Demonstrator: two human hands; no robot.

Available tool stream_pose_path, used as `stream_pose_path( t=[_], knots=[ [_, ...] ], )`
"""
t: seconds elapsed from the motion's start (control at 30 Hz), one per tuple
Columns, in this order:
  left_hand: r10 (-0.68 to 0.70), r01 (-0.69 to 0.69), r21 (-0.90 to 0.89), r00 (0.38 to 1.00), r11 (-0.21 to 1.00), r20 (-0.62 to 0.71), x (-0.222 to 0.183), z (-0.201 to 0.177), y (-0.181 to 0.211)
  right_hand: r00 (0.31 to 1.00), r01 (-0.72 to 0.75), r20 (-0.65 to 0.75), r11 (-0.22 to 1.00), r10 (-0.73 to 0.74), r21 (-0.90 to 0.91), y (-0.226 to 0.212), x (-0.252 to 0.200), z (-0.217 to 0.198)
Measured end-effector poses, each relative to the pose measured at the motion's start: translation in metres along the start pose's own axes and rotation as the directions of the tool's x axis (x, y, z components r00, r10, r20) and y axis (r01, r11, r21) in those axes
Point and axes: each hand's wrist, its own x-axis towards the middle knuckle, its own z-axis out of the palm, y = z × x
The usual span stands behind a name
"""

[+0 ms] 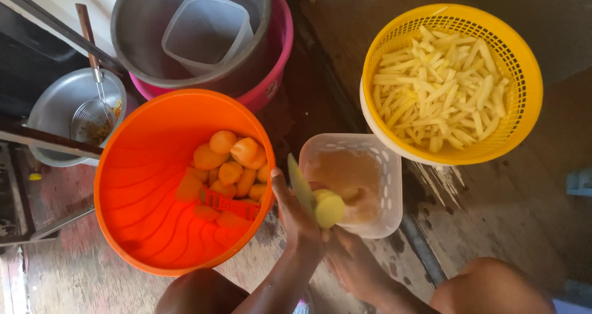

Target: Peeling whole potatoes with a knife, slicing them into fries, and washing them in a container of water before transferring to a basket.

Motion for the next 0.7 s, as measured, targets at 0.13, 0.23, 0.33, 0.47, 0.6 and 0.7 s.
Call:
stream_pose_path(
  t=[0.13, 0.23, 0.33, 0.47, 0.6, 0.7],
  knots=[
    [0.000, 0.000, 0.014, 1.000, 1.000, 0.006, 0.005, -0.003, -0.003, 0.995, 0.097, 0.038, 0.993, -0.095, -0.062, -0.008, 0.001, -0.011],
    [0.046, -0.046, 0.053, 0.999, 0.998, 0.001, 0.016, -0.001, -0.006, 0.996, 0.090, -0.006, 0.996, -0.090, 0.014, -0.024, 0.009, -0.026],
    [-0.003, 0.005, 0.042, 0.999, 0.999, -0.037, 0.008, 0.002, -0.001, 1.000, 0.007, -0.023, 0.973, -0.002, 0.230, -0.027, 0.016, -0.026],
    [0.010, -0.010, 0.022, 1.000, 1.000, -0.002, 0.007, 0.000, -0.004, 0.999, 0.049, -0.027, 0.973, -0.044, 0.225, -0.028, 0.010, -0.028],
    [-0.015, 0.015, 0.031, 1.000, 0.999, 0.013, 0.009, -0.001, -0.002, 1.000, 0.021, 0.015, 0.999, -0.022, 0.048, -0.024, 0.007, -0.022],
    [-0.029, 0.029, 0.028, 1.000, 0.999, -0.004, 0.010, -0.002, 0.000, 0.996, 0.050, 0.079, 0.994, -0.042, -0.097, -0.024, 0.004, -0.013]
  ],
)
